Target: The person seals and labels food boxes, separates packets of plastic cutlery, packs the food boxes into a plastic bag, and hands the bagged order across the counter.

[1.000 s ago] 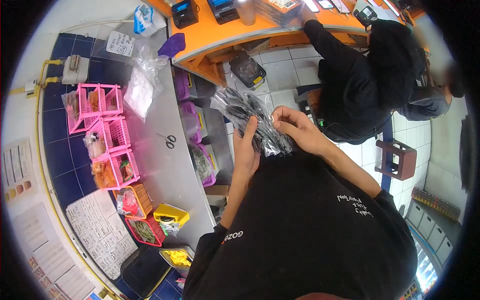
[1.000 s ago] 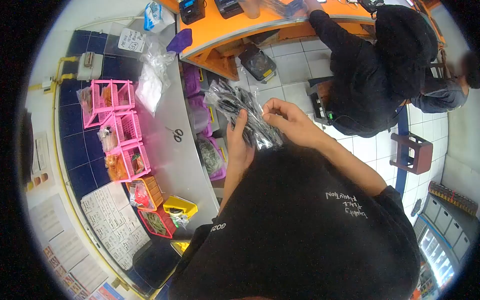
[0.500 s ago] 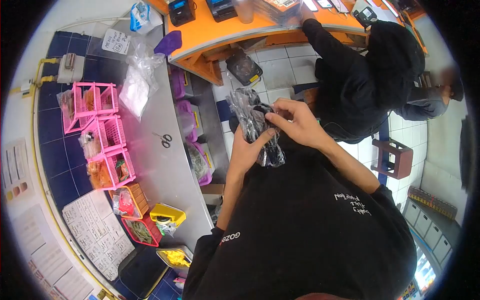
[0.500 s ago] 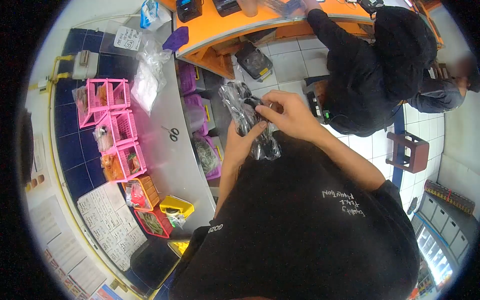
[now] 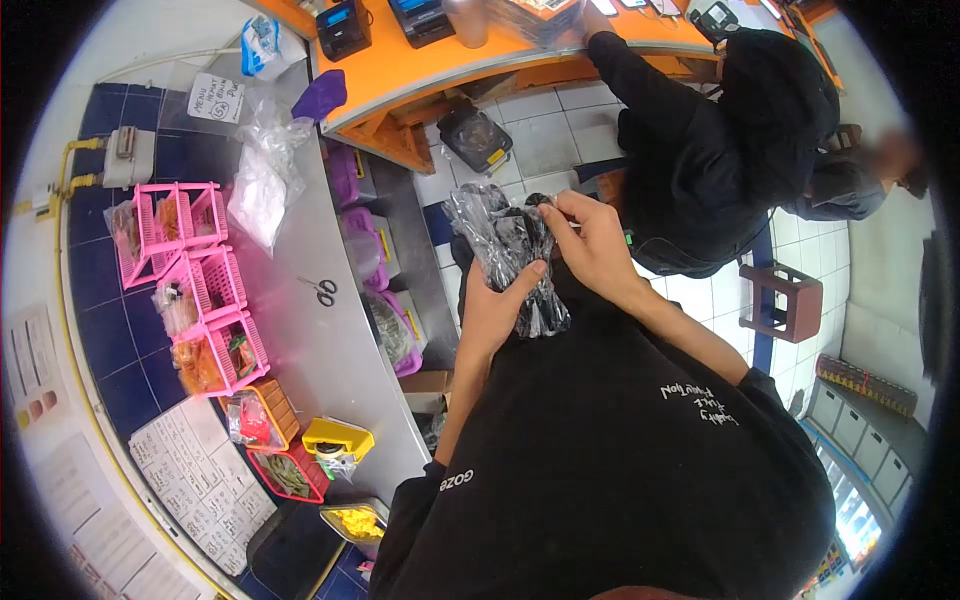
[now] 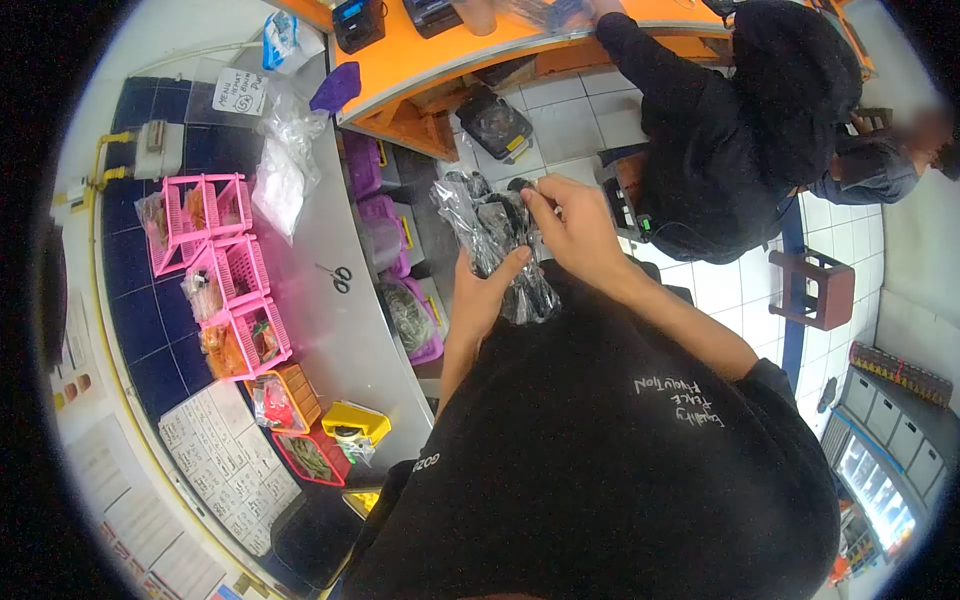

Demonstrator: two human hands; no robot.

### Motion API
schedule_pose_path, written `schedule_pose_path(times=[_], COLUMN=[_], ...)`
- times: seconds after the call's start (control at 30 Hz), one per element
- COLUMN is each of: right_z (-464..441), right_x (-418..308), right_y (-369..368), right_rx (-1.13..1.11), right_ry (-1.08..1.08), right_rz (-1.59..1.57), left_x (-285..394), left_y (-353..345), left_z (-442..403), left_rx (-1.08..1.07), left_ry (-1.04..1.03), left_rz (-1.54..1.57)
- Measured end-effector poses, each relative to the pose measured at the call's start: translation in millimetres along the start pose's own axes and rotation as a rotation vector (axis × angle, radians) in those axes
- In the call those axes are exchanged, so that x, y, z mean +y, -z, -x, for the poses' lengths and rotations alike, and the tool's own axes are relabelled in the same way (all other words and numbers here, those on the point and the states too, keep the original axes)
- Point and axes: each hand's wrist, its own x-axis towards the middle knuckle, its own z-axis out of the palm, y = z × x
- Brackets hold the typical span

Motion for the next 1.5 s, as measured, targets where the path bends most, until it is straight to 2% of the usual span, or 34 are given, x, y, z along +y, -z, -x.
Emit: schedule_pose_path(times=[0.03,0.1,0.2,0.33,0.43,0.5,0.53,0.57,0.63,0.67,0.73,0.77,0.83,0.9,0.97,1.0,1.07,1.13,1.2,1.23,1.3,1.33,1.4,1.5], right_z=[1,4,7,7,5,12,11,10,11,10,2,1,2,12,17,10,-4,-33,-50,-53,-60,-67,-78,-74], right_x=[0,-3,1,-1,-10,-39,-44,-48,-54,-55,-57,-60,-62,-62,-70,-78,-65,-63,-49,-45,-37,-29,-14,2], right_y=[0,2,-3,-1,-6,-15,-10,-15,-33,-42,-62,-75,-104,-142,-183,-208,-282,-371,-453,-483,-526,-542,-559,-562], right_rx=[0.001,-0.091,-0.063,-0.175,-0.281,-0.010,-0.158,-0.226,-0.486,-0.546,-0.688,-0.714,-0.930,-0.957,-1.060,-1.122,-0.949,-0.808,-0.545,-0.565,-0.559,-0.575,-0.830,-0.942], right_ry=[-0.002,-0.354,-0.363,-0.373,-0.352,0.021,0.144,0.188,0.105,0.134,0.157,0.173,0.241,0.319,0.289,0.210,-0.026,0.180,0.621,0.632,0.489,0.492,0.316,0.405], right_rz=[0.001,-0.360,-0.542,-0.680,-0.650,-0.255,-0.043,-0.076,0.024,0.005,0.083,0.087,0.097,0.154,-0.004,-0.149,-0.250,-0.035,0.463,0.458,0.720,0.724,0.656,0.614], left_x=[-1,-4,-10,-17,-7,-2,-7,-10,-4,0,7,3,-17,-27,-28,-32,-25,-30,-22,-15,-5,6,11,9], left_y=[1,4,7,12,16,23,31,36,51,61,76,85,108,131,156,175,215,258,294,309,332,341,359,380], left_z=[1,1,2,0,1,2,4,8,21,33,49,59,80,106,130,139,162,177,193,201,214,221,234,244], left_rx=[-0.001,0.010,0.065,0.120,0.164,0.229,0.281,0.321,0.281,0.345,0.264,0.287,0.435,0.504,0.666,0.717,0.786,0.867,0.932,0.952,0.939,0.902,0.876,0.816], left_ry=[0.001,0.085,0.165,0.097,0.120,0.063,0.072,0.033,0.012,-0.009,-0.093,-0.106,-0.103,-0.052,0.055,-0.007,-0.068,-0.144,-0.224,-0.229,-0.291,-0.328,-0.356,-0.418], left_rz=[0.000,0.062,0.203,0.208,0.245,0.352,0.262,0.181,0.180,0.196,0.181,0.196,0.156,0.221,0.369,0.485,0.636,0.659,0.680,0.691,0.827,0.831,0.883,0.950])
